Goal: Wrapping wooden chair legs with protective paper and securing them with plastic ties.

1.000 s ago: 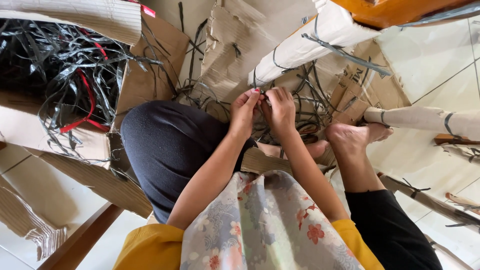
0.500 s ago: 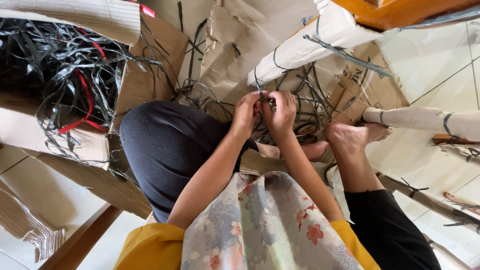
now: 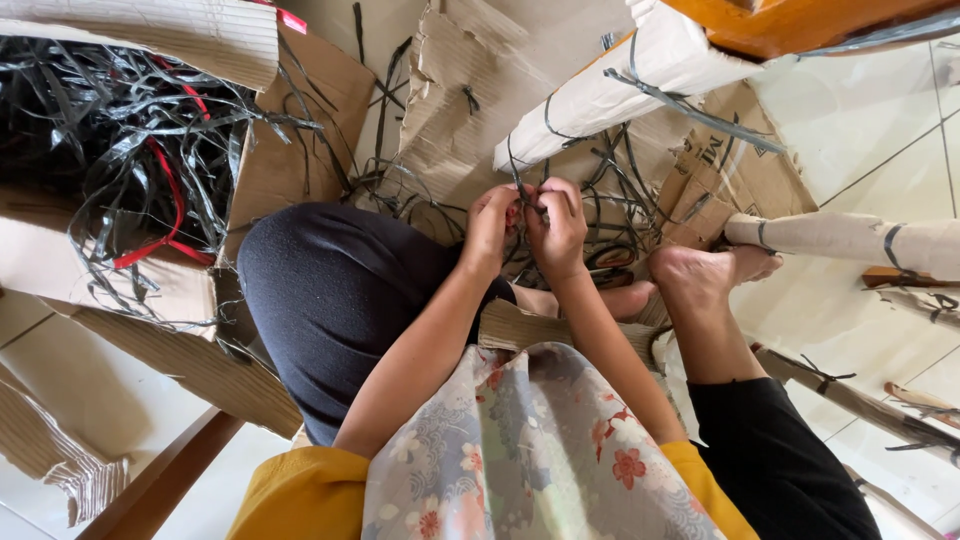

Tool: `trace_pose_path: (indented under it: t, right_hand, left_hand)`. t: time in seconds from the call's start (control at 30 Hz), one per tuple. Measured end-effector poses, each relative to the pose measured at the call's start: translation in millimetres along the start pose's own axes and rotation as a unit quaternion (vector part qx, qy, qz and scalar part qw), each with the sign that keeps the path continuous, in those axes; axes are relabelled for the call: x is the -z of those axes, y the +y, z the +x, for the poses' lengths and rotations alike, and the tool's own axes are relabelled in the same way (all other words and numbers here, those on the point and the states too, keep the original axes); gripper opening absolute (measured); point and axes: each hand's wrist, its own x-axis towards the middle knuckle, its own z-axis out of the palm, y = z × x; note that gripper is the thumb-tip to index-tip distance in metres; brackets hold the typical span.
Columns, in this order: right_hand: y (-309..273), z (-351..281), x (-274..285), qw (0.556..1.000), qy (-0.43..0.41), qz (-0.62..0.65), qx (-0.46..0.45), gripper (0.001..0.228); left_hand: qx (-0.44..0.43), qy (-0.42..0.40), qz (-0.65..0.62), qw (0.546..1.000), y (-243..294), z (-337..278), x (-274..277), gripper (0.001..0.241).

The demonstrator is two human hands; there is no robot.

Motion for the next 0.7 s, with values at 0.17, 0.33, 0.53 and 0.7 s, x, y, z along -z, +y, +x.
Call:
trace_pose_path:
  t: [0.17, 0.33, 0.53, 0.7]
  right_hand:
    - [-6, 8, 3, 0.998, 0.039, 0.042, -0.034, 0.021]
    - [-9, 4, 10, 0.995, 0.059, 0.064, -0.047, 0.018]
    - [-22, -7, 26, 0.997, -0.017, 0.032, -0.066, 0.017]
    - [-12, -38, 27, 0.989, -0.071, 0.112, -0.069, 0.021]
  left_hand:
    - [-0.013, -0.005, 0.013, 1.000, -2, 6, 3, 0.022]
    - [-0.019, 0.001, 0.030, 0.999, -7, 10, 3, 0.024]
    - [-0.070, 0.054, 0.049, 0.995, -18, 23, 7, 0.019]
    - [-0.082, 0.033, 0.060, 0.994, -21, 31, 6, 0.021]
